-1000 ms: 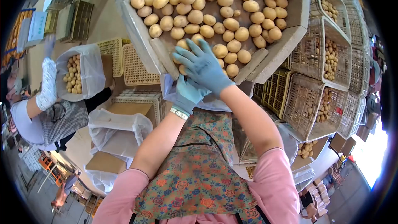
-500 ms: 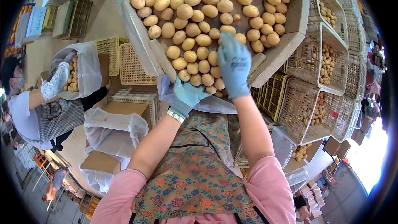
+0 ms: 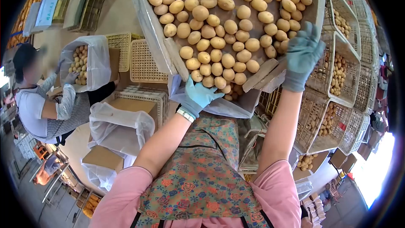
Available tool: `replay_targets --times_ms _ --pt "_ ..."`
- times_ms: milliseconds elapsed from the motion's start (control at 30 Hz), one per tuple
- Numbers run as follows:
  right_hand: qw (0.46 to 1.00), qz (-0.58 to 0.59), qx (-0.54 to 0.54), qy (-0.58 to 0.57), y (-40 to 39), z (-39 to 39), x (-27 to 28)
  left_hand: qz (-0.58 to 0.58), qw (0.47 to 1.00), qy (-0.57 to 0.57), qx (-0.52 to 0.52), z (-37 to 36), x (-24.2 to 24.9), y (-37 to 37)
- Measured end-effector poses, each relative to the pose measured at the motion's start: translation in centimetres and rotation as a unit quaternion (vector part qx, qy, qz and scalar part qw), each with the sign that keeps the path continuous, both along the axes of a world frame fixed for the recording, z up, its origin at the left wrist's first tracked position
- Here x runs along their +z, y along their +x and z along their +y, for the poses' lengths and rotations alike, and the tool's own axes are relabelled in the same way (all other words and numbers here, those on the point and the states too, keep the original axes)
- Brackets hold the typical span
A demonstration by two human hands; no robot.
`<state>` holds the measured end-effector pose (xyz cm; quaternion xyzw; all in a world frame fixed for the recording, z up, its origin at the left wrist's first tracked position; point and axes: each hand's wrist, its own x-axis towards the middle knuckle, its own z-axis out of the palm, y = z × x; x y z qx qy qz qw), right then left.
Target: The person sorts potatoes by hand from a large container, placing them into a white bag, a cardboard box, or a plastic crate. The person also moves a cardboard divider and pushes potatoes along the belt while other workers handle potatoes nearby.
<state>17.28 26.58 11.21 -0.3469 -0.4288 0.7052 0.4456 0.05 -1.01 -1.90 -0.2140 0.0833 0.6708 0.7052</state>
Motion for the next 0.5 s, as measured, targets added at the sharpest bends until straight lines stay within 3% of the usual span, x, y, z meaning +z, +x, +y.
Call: replay_targets --times_ms 67,133,200,233,267,300,333,400,500 --pt "0.943 -0.287 0.060 0.155 -3.2 -2.4 1.7 -0.024 0.997 -0.067 -0.003 0.5 0.4 0.0" --pt "0.855 -0.366 0.119 0.347 -6.5 -5.3 -4.5 -0.030 0.998 -0.058 0.003 0.7 -0.2 0.1" --pt "0.569 -0.593 0.122 0.556 -10.1 -7.1 -6.5 0.102 0.988 -0.111 0.018 0.5 -2.4 0.5" --pt "0.576 -0.588 0.123 0.555 -11.6 -7.6 -6.7 0.106 0.981 -0.160 -0.002 0.4 -2.6 0.4" --pt "0.545 -0.635 0.127 0.532 -12.9 -8.0 -6.8 0.112 0.980 -0.164 0.001 0.0 -3.0 0.4" --pt "0.512 -0.681 0.130 0.507 -14.0 -7.9 -6.8 0.053 0.991 -0.126 0.004 -0.3 -3.4 0.2" --pt "0.517 -0.677 0.132 0.506 -14.9 -7.7 -6.9 -0.008 0.996 -0.089 0.006 -0.7 -3.9 0.4" --pt "0.495 -0.720 0.192 0.446 -16.3 -7.0 -7.1 -0.057 0.989 -0.136 0.032 0.5 -0.7 0.9" --pt "0.450 -0.712 0.212 0.495 -16.4 -6.3 -8.0 -0.100 0.988 -0.103 0.048 0.8 -0.3 0.7"
